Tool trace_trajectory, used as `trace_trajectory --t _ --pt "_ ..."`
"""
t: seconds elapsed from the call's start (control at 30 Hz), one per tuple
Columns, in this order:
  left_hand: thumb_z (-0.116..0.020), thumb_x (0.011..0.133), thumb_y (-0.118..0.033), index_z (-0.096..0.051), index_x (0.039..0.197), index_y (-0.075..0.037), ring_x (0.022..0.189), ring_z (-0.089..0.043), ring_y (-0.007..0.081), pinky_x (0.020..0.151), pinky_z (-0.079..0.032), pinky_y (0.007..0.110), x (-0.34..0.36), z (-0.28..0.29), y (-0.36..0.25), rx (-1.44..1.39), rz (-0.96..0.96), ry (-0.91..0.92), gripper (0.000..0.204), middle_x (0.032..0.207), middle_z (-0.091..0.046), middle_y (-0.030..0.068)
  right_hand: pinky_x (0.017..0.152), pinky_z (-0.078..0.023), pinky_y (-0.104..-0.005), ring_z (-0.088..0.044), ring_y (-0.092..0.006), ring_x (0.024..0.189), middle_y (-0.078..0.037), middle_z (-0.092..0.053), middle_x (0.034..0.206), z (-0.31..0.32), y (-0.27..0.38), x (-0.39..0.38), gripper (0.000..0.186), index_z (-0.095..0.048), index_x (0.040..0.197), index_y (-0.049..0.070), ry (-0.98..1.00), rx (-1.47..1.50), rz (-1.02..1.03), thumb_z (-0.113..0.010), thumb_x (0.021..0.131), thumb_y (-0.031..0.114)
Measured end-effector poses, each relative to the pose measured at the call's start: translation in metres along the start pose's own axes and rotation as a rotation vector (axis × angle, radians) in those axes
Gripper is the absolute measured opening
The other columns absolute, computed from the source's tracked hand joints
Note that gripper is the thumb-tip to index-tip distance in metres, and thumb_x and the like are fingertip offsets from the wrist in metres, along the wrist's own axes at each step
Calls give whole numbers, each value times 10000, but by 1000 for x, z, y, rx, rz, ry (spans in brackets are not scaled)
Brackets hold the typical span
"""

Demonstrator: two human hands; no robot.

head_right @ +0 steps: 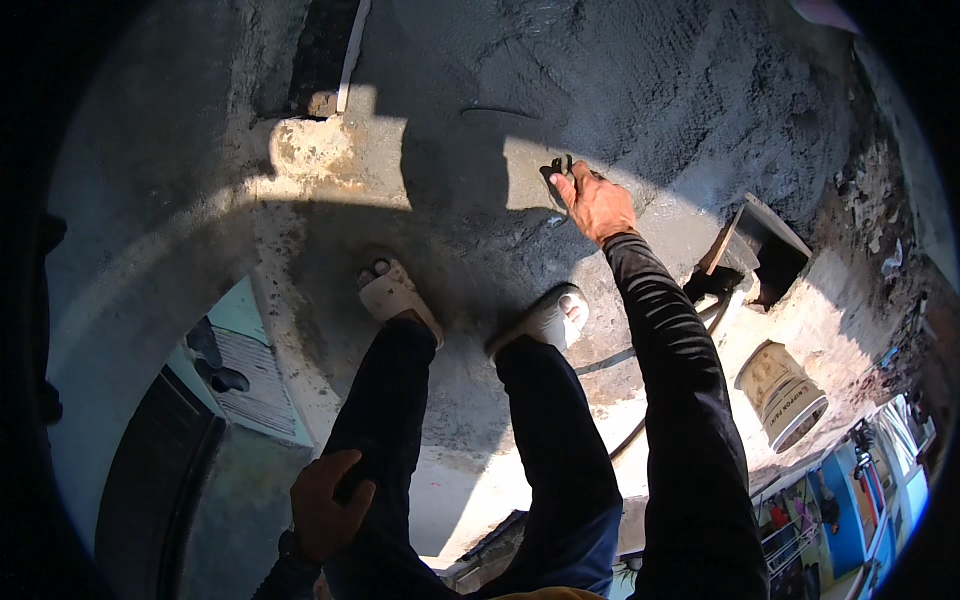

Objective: The person scoops wet cement from a bucket with a trowel and spreads it onto a concrete floor, smoothing the surface around a rectangular opening. The person repeatedly applies and levels the cement to create a uniform finish.

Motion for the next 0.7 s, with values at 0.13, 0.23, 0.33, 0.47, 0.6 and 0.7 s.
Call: trace_trajectory --t 0.13,0.23,0.33,0.47,0.6,0.7 --pt "-842 787 -237 -713 1212 -47 1072 -713 359 935 -564 454 10 22 -6 34 -48 -19 483 1179 -745 169 775 -584 -548 -735 -458 902 -261 -744 948 -30 67 -30 428 -579 1156 53 -42 73 202 -506 1069 465" --pt "-847 775 -210 -700 1241 -38 1101 -709 375 947 -565 471 31 36 -5 75 -119 -21 519 1197 -740 180 776 -579 -539 -731 -452 894 -263 -736 926 -77 120 -30 356 -564 1203 70 92 70 338 -570 1037 385" --pt "-856 762 -202 -688 1270 -36 1128 -705 378 964 -561 479 46 46 3 78 -163 -16 560 1221 -735 186 780 -577 -536 -727 -459 898 -276 -730 926 -81 130 -3 385 -563 1236 69 70 39 300 -551 1055 408" --pt "-866 749 -206 -673 1303 -35 1149 -697 376 985 -552 475 59 52 24 98 -170 -12 611 1265 -723 188 743 -569 -529 -734 -441 857 -235 -722 844 -18 81 27 492 -576 1198 44 -61 53 93 -470 1095 514" --pt "-849 777 -229 -663 1312 -21 1132 -693 388 986 -539 489 73 53 27 154 -258 -62 604 1252 -721 194 748 -572 -531 -728 -448 822 -200 -734 845 -9 50 -8 520 -591 1128 72 -94 86 190 -472 1073 575" --pt "-756 930 -278 -671 1359 -18 1212 -654 418 1060 -495 487 83 54 15 245 -310 -74 508 1315 -700 213 776 -576 -523 -728 -435 854 -194 -741 909 -58 31 -53 489 -601 1131 78 91 -50 360 -517 1055 554"
Point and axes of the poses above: each hand's wrist, its own x-axis towards the middle knuckle, its own z-axis out of the back of the hand, y = z × x, the point moved 2 cm from there along x, towards the middle knuckle
